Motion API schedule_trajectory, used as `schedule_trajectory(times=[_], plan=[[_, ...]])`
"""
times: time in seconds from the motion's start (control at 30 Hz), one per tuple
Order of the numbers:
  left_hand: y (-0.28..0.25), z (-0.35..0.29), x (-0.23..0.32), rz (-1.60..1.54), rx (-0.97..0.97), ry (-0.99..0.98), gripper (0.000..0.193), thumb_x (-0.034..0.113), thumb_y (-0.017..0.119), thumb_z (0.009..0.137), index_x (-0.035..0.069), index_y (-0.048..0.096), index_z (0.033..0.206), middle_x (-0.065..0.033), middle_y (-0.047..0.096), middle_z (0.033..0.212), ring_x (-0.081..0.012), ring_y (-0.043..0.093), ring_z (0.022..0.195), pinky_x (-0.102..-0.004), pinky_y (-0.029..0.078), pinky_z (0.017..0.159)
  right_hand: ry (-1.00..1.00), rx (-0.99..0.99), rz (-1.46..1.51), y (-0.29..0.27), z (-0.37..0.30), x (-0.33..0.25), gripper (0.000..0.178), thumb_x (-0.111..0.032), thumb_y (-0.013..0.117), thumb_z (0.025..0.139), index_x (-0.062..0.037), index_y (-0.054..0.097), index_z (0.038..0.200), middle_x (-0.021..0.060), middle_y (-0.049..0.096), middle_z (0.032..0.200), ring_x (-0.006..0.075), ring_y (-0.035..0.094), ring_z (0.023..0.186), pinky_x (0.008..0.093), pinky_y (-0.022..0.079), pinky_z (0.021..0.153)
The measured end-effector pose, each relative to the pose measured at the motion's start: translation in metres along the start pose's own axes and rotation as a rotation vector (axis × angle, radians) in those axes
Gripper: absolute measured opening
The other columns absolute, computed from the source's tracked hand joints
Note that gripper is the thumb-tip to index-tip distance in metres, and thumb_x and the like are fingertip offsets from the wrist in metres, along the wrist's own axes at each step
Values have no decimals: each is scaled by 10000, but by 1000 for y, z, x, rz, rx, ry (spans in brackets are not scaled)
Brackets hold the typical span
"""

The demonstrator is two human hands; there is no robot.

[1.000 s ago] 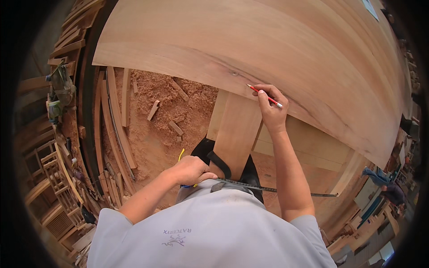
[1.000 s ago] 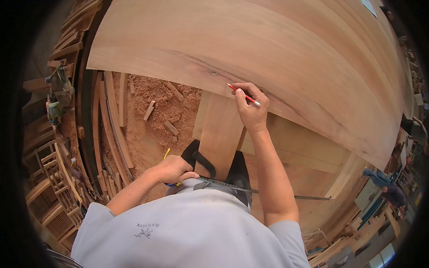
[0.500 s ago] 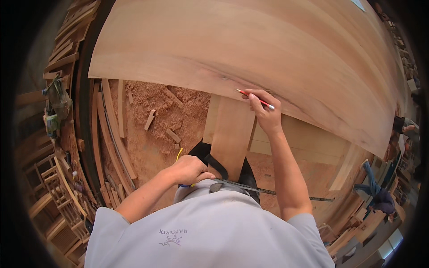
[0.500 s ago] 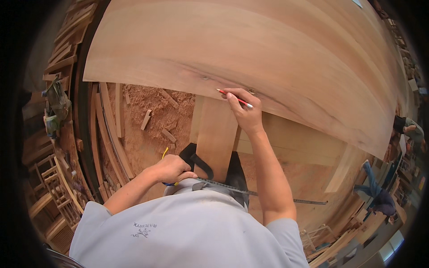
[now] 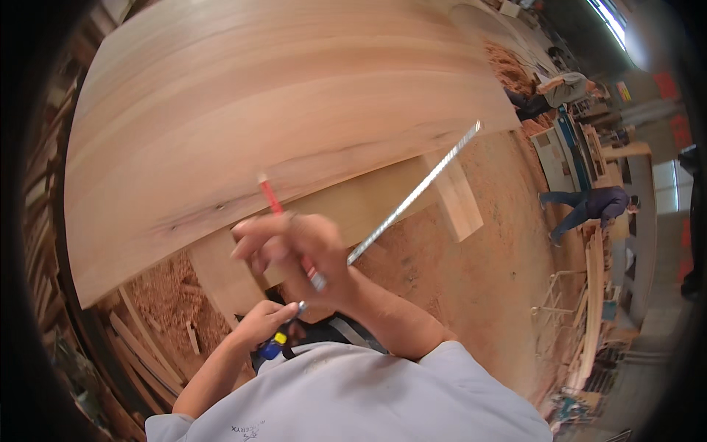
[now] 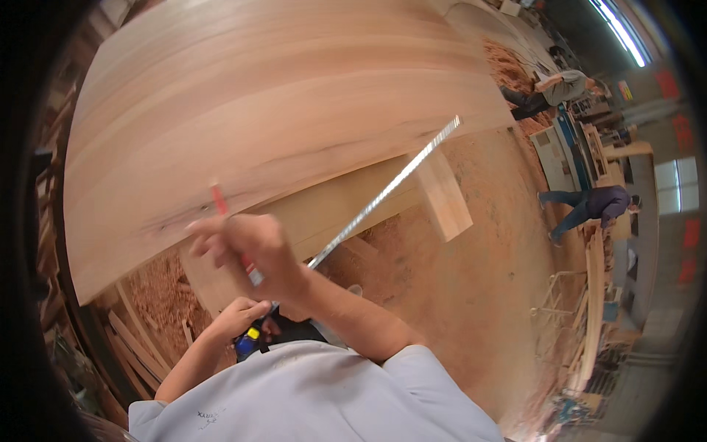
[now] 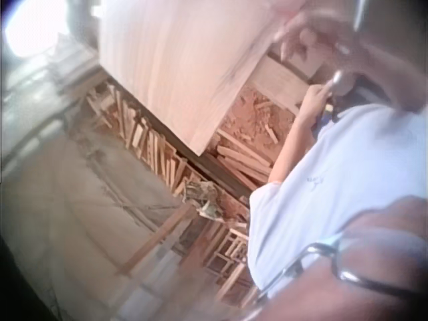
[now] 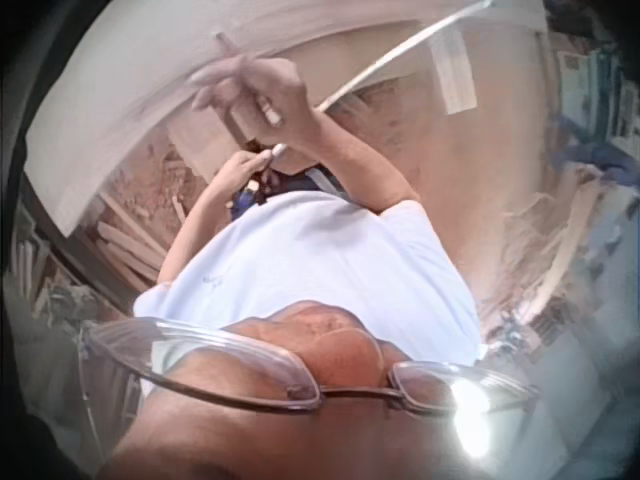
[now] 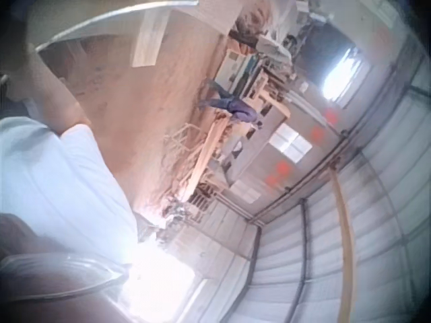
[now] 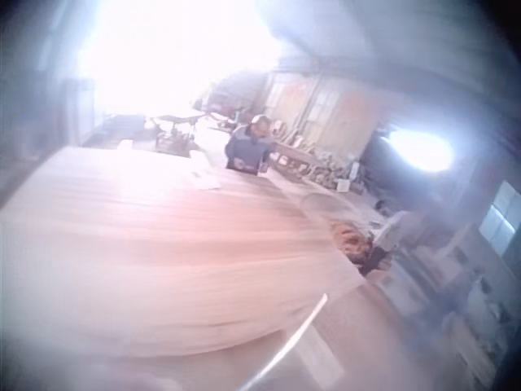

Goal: The person uses a tape measure and pencil to mark measurements on a large sheet of plywood. They repeatedly measure and mark along the edges and across the surface while another person assists with a square tool.

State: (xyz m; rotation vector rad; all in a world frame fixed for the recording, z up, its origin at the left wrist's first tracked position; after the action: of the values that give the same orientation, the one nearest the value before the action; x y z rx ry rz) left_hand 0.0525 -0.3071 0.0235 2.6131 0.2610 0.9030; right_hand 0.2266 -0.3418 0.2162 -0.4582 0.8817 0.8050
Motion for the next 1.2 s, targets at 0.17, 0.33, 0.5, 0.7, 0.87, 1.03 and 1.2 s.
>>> schedule_trajectory(times=[0.17, 0.33, 0.5, 0.7, 0.87, 1.03, 1.2], plan=[[165, 87, 57, -271, -339, 117, 406, 367, 588, 1051, 27, 673, 846, -89, 736, 813, -185, 672, 643, -297, 561, 641, -527, 0, -128, -39, -11, -111, 279, -135, 725, 835, -11, 663, 1077, 35, 540, 667, 217, 571, 552, 360, 458, 484], [327, 168, 77, -231, -481, -8, 412, 371, 582, 1053, 29, 669, 841, -91, 735, 817, -187, 673, 647, -298, 561, 642, -559, -2, -243, -116, -67, -185, 207, -145, 739, 825, -35, 614, 949, 29, 511, 652, 220, 558, 563, 364, 421, 476], [410, 201, 87, -199, -508, -85, 418, 375, 577, 1055, 30, 665, 836, -93, 735, 820, -188, 673, 651, -298, 562, 643, -451, -9, -289, -192, -94, -222, 186, -155, 733, 843, -46, 590, 888, 42, 524, 649, 240, 584, 578, 376, 431, 475], [448, 238, 114, -185, -519, -116, 425, 379, 570, 1057, 32, 660, 829, -95, 735, 823, -190, 674, 656, -299, 562, 645, -334, 45, -327, -275, -102, -221, 161, -68, 728, 853, -21, 655, 989, 7, 523, 638, 182, 576, 537, 319, 460, 481], [468, 269, 140, -167, -566, -150, 431, 383, 565, 1059, 34, 656, 824, -97, 735, 827, -191, 674, 660, -299, 563, 646, -350, 28, -278, -295, -66, -206, 176, -25, 733, 831, -8, 672, 995, 0, 523, 630, 174, 531, 492, 310, 423, 441], [469, 293, 172, -166, -571, -148, 438, 387, 559, 1061, 35, 652, 819, -99, 734, 830, -193, 675, 664, -300, 563, 648, -302, 27, -304, -323, -57, -192, 96, -41, 719, 855, -25, 641, 910, 31, 512, 602, 201, 534, 487, 338, 423, 441], [460, 309, 195, -194, -530, -128, 444, 391, 554, 1063, 37, 648, 814, -100, 734, 833, -194, 675, 667, -301, 564, 649, -368, 83, -178, -340, -29, -187, 131, -8, 714, 843, -5, 650, 957, 27, 522, 609, 209, 525, 486, 337, 392, 426]])
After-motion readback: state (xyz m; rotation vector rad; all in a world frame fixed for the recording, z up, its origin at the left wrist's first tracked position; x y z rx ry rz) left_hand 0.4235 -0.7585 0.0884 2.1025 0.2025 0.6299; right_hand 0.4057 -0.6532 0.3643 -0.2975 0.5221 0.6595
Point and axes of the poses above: each hand's wrist, its own z-axis towards the middle knuckle, its own y-axis out of the palm, x = y × z, the point moved 5 cm from there along z, towards the middle knuckle
